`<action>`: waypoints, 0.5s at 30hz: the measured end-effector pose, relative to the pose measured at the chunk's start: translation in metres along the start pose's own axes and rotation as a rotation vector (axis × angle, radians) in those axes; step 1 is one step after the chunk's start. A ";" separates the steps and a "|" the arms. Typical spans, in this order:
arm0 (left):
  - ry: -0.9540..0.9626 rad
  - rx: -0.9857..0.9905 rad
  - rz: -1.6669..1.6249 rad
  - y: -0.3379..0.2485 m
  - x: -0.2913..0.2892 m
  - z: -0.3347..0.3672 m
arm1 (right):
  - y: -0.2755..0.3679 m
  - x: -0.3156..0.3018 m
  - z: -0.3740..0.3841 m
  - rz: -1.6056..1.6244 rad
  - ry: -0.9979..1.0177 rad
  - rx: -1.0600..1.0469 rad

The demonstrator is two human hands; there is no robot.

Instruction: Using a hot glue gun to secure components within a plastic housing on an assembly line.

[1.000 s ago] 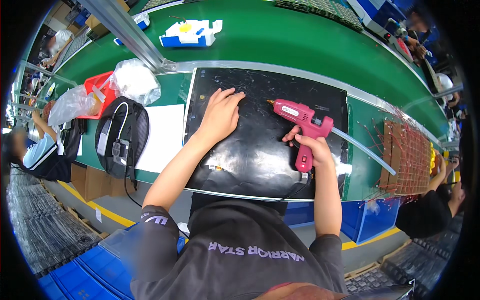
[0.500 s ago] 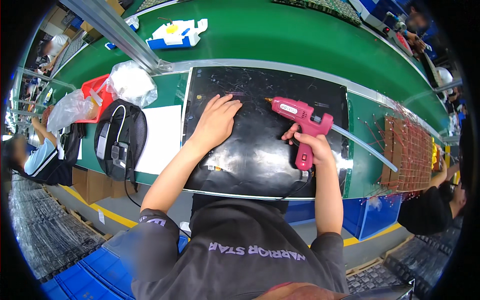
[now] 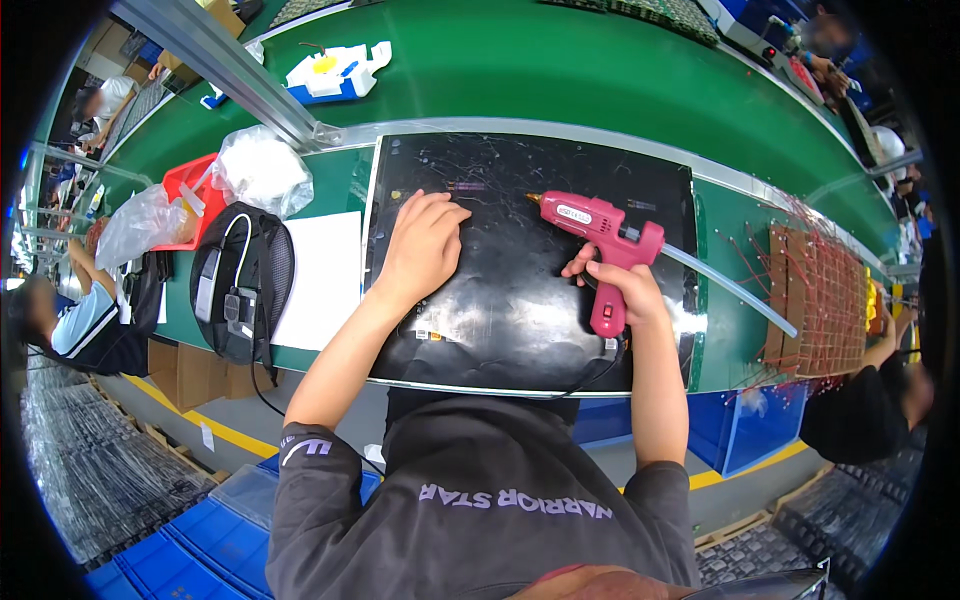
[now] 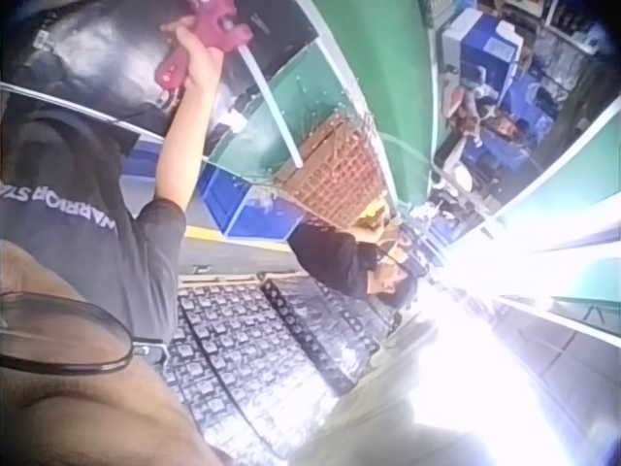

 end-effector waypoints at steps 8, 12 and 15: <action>-0.071 -0.071 -0.016 0.005 0.004 0.012 | 0.002 0.003 0.000 -0.027 -0.013 -0.016; -0.090 -0.139 -0.122 0.019 0.024 0.016 | -0.001 0.002 0.000 -0.015 -0.009 -0.013; -0.086 -0.195 -0.141 0.031 0.030 0.021 | 0.000 0.002 0.000 -0.016 -0.013 -0.018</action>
Point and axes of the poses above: each hand's wrist, its own z-axis towards the middle knuckle, its own x-axis out of the palm, y = z × x, the point moved 8 cm from there along z, towards the middle knuckle, and after that the axes turned 7 degrees about -y, right-handed, at the moved point
